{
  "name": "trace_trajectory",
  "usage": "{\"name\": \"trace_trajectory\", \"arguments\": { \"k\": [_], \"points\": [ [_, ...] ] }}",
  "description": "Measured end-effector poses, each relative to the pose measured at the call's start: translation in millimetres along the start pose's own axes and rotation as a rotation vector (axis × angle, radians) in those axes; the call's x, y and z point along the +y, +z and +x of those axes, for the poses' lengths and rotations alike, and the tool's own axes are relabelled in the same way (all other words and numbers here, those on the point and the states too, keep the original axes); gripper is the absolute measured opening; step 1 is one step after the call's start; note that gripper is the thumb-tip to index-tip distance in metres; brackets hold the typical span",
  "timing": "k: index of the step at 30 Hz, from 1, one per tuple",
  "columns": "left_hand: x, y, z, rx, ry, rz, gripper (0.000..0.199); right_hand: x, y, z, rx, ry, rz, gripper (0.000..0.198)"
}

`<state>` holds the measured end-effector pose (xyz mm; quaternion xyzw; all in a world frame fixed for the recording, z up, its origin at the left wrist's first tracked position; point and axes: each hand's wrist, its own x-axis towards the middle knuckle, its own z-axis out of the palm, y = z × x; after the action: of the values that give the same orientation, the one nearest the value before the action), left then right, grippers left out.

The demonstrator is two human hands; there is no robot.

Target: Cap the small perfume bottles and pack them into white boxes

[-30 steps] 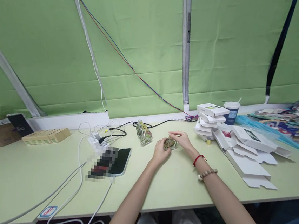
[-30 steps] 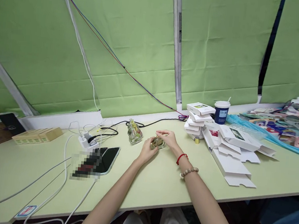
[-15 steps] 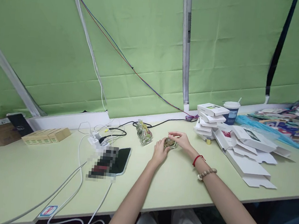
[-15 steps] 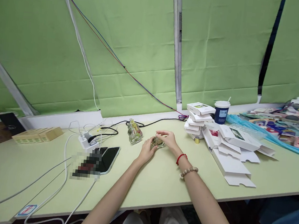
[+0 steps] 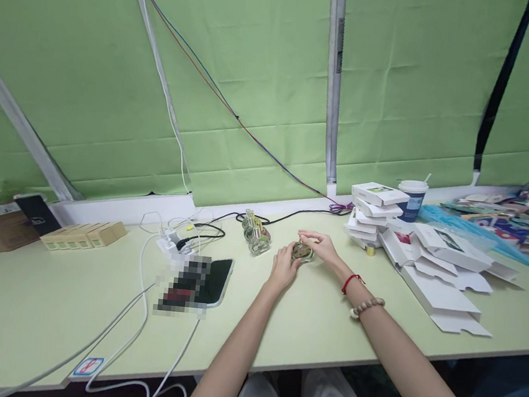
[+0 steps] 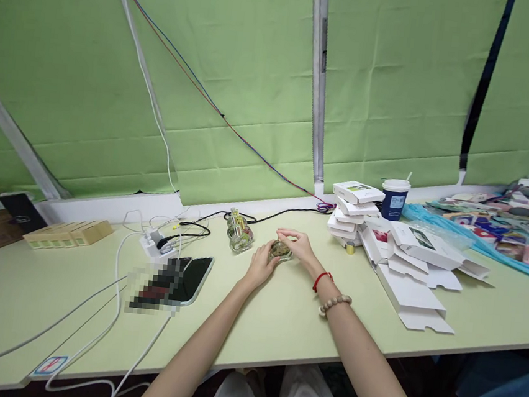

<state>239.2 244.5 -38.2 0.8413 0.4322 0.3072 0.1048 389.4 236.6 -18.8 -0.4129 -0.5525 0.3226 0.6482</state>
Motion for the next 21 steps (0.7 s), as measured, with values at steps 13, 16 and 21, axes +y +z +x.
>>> {"name": "trace_trajectory", "arguments": {
  "k": [13,16,21],
  "points": [
    [3,-3,-1,-0.010,-0.014,-0.002,0.047,7,-3,2,-0.080,0.071,0.140,0.063],
    [3,-4,-1,-0.006,-0.018,0.006,0.046,9,-2,3,-0.058,0.078,0.124,0.063],
    [5,-4,-1,-0.029,-0.020,0.017,0.047,10,-1,4,0.035,0.079,0.043,0.061]
  ]
}}
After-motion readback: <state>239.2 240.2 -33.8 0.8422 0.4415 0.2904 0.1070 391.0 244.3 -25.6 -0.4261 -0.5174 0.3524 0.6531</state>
